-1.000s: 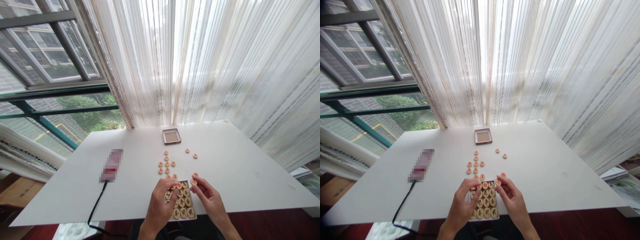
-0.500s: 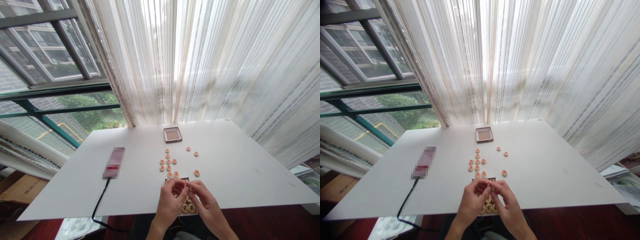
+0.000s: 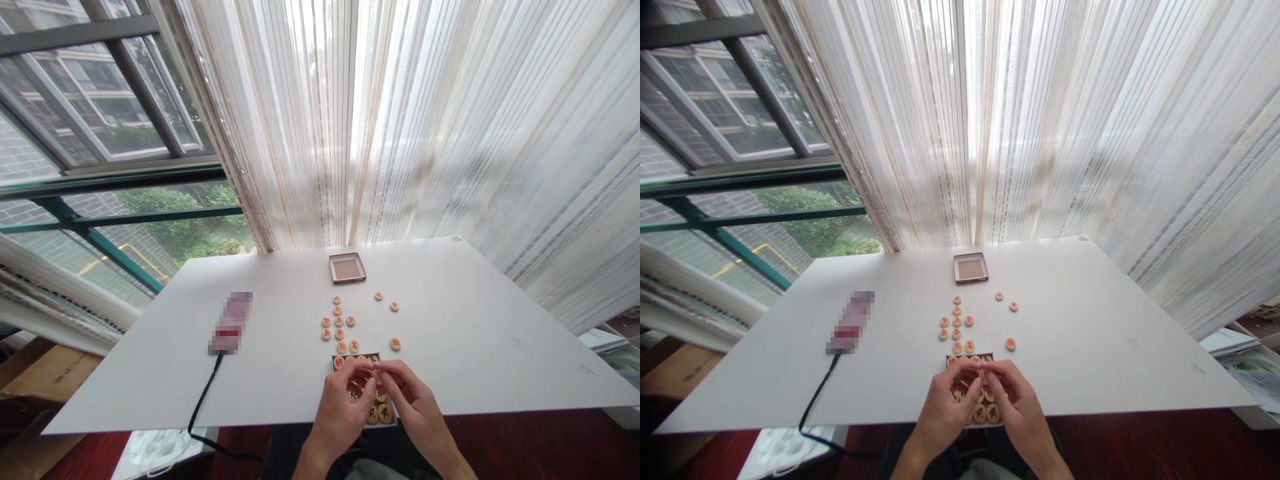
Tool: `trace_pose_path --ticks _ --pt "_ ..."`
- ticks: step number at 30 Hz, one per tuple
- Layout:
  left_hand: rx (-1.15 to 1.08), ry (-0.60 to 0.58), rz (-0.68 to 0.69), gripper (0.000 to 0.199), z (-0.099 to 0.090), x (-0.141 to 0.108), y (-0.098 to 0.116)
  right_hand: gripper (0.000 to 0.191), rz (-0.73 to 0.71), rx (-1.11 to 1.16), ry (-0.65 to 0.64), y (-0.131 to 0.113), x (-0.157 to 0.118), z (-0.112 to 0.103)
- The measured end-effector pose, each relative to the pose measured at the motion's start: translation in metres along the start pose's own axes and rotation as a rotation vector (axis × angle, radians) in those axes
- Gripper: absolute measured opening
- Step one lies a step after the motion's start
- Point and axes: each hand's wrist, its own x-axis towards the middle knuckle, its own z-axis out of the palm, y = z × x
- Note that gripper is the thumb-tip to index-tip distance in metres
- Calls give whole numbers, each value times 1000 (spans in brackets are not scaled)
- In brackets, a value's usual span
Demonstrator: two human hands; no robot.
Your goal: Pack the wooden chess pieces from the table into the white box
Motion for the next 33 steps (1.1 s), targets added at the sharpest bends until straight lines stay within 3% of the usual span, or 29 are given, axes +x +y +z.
trace_pose_path --ticks 11,18,21,25,28,33 --pt "103 -24 55 18 -4 2 3 23 97 73 76 4 5 -1" --pt "131 -41 56 20 -4 0 -2 19 103 117 24 7 2 -2" --pt "168 -27 54 20 -12 0 -7 22 112 92 27 10 3 -9" --pt "265 91 75 16 -32 0 -17 27 110 -2 121 15 9 -28" --pt "366 145 125 15 -46 2 -22 28 97 -30 113 20 14 -38" --pt "513 102 220 20 -48 10 -19 28 90 -22 76 27 17 -36"
